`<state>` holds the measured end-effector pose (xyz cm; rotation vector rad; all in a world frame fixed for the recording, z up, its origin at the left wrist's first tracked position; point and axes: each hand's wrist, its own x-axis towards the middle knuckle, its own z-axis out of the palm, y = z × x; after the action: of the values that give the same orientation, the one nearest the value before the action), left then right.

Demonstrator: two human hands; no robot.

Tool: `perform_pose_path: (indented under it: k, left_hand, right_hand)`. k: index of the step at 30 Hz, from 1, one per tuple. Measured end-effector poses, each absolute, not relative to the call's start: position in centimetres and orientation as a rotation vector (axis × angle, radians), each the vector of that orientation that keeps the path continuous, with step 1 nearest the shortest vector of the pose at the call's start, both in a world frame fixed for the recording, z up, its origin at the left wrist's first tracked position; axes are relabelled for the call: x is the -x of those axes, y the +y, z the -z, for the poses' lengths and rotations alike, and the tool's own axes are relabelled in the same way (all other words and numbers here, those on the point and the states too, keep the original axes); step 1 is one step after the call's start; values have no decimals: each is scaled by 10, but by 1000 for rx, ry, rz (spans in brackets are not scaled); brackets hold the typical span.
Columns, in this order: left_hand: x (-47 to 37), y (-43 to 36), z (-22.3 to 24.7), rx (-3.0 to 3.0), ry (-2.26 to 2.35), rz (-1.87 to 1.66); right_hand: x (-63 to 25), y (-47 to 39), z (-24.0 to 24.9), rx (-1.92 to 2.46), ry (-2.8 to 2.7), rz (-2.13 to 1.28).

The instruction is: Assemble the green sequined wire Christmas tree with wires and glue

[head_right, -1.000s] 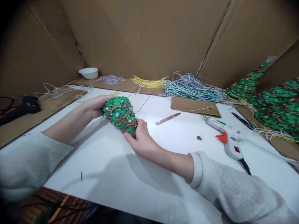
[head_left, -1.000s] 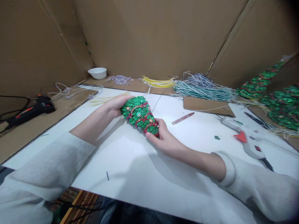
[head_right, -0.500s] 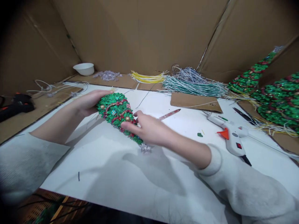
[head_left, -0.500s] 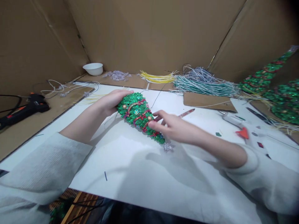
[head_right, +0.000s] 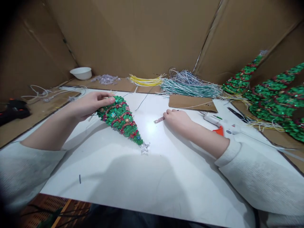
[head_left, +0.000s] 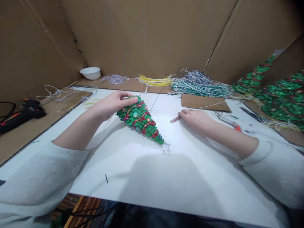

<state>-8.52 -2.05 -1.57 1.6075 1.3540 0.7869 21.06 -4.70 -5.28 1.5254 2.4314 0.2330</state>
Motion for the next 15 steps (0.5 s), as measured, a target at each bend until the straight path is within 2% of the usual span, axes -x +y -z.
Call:
perform_pose_path:
  k: [10,12,15]
  left_hand:
    - [99,-4,20,-1343,1141,-570]
    - [97,-4,21,-1319,1149,-580]
    - [96,-4,22,-1290,1165,-597]
  right_hand:
    - [-225,-46,53,-1204,2705,-478]
    - [-229,-45,52,-1298,2770,-433]
    - [-228,-50,46,-1557,2996,-154]
